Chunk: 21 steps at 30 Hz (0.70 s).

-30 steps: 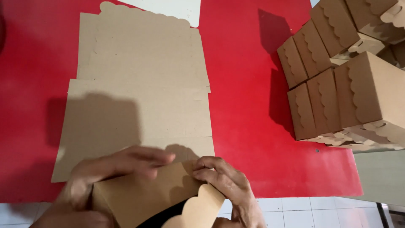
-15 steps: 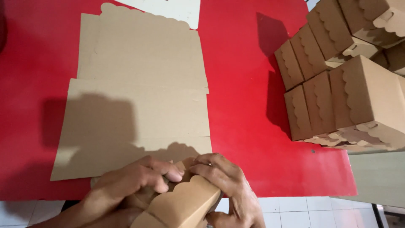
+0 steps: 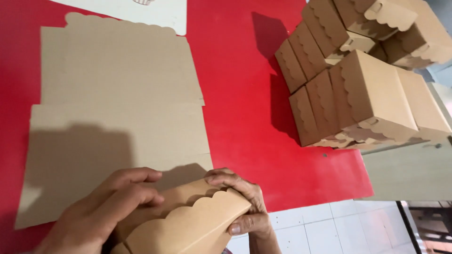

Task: Folding and assembling cardboard boxes from flat sheets by tucking in tabs.

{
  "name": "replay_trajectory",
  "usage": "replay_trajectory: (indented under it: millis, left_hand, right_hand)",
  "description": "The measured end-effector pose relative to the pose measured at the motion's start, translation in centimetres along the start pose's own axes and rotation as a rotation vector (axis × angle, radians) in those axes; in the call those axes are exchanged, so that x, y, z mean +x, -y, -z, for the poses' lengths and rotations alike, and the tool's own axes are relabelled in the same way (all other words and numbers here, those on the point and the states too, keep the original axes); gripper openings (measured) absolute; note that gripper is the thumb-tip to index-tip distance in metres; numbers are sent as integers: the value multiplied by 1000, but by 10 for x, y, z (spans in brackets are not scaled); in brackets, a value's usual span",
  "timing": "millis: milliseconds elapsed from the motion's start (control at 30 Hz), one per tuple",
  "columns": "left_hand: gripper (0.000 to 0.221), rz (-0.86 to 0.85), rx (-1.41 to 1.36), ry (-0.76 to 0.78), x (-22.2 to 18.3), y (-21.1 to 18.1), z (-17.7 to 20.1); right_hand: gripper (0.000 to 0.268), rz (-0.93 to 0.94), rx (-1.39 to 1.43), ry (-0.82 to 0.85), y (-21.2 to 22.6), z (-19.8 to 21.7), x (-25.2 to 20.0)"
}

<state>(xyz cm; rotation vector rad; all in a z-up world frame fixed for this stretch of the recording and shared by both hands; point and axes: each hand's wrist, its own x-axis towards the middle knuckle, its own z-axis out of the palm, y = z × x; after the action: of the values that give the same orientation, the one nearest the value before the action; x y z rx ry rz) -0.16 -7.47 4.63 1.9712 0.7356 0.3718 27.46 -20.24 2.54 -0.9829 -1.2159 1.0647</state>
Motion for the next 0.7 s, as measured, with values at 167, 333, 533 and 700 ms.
replay_trajectory:
  millis: [167, 333, 533, 700]
  left_hand:
    - [75, -312, 7, 133, 46, 5, 7]
    - [72, 139, -108, 382, 87, -45, 2]
    - [48, -30, -199, -32, 148, -83, -13]
    - [44, 182, -1219, -55, 223, -177, -90]
  right_hand:
    - [78, 120, -58, -246, 3, 15, -11]
    - [79, -81, -38, -478, 8, 51, -27]
    - [5, 113, -1699, -849, -115, 185, -80]
    - [20, -152, -63, -1033, -63, 108, -6]
